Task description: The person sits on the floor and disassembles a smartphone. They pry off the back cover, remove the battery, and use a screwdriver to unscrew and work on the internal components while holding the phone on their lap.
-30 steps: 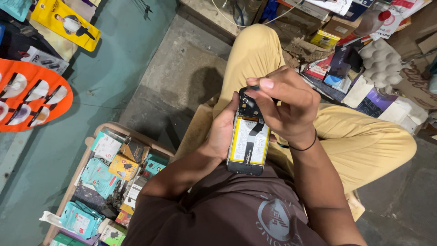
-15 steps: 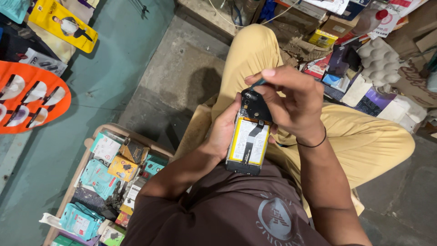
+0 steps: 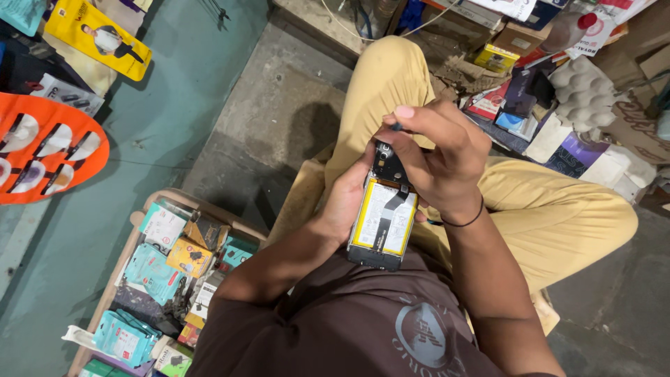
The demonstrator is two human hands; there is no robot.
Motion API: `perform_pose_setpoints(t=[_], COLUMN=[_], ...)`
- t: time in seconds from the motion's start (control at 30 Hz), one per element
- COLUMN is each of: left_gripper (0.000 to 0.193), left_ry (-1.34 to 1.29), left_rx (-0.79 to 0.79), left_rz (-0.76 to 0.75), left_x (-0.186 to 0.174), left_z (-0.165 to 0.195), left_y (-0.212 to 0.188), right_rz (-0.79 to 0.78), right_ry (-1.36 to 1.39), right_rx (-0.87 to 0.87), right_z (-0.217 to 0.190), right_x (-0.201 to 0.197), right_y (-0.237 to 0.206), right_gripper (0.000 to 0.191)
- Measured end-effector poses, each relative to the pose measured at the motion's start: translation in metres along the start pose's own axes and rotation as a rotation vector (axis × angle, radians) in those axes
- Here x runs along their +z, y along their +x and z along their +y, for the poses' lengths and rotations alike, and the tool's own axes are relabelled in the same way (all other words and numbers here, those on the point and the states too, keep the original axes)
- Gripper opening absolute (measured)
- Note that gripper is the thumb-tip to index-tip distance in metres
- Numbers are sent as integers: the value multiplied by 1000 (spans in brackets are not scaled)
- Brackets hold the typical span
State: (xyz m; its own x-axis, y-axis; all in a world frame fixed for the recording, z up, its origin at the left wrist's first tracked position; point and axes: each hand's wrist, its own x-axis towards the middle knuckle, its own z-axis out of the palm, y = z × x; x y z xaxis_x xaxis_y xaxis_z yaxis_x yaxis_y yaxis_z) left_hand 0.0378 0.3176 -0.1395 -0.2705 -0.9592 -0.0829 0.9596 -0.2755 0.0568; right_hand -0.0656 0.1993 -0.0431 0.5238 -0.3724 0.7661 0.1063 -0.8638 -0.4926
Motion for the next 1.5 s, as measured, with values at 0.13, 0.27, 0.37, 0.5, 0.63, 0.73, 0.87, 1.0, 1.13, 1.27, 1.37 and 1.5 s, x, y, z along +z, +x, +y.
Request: perform_pose_setpoints(t=[0.13, 0.27, 0.37, 0.5, 0.63, 0.73, 0.87, 1.0, 1.13, 1.27, 1.37, 1.5], left_gripper=[61, 59, 58, 61, 59, 59, 62, 63, 59, 61, 64, 63], left_ry=[61, 33, 2, 48, -14, -56, 68, 38, -50, 21, 82, 4], left_rx=[31, 48, 42, 41, 39, 33, 25, 31, 56, 36, 24, 41], left_rz=[5, -3, 5, -37, -8, -3, -21, -64, -70, -31, -76, -62], left_x=[3, 2, 0, -2, -3, -2, 2, 4, 6, 8, 8, 8], left_z=[1, 1, 1, 0, 2, 1, 1, 5, 3, 2, 5, 5], left_y=[1, 2, 1, 1, 0, 0, 0, 0, 0, -1, 0, 0], right_rz=[-40, -103, -79, -37, -69, -60, 6, -11, -61, -2, -30, -66], right_ry=[182, 305, 112, 18, 154, 55, 48, 317, 350, 76, 231, 272], right_rx=[90, 177, 135, 126, 109, 53, 126, 237, 246, 87, 163, 173], right_z=[-2, -4, -3, -6, -12, -10, -7, -11, -12, -8, -11, -12], right_x=[0, -1, 1, 3, 1, 1, 3, 5, 2, 3, 2, 0], right_y=[-2, -2, 0, 6, 10, 13, 11, 6, 8, 13, 10, 8], right_gripper=[51, 53, 59, 49, 46, 50, 52, 47, 44, 52, 47, 46])
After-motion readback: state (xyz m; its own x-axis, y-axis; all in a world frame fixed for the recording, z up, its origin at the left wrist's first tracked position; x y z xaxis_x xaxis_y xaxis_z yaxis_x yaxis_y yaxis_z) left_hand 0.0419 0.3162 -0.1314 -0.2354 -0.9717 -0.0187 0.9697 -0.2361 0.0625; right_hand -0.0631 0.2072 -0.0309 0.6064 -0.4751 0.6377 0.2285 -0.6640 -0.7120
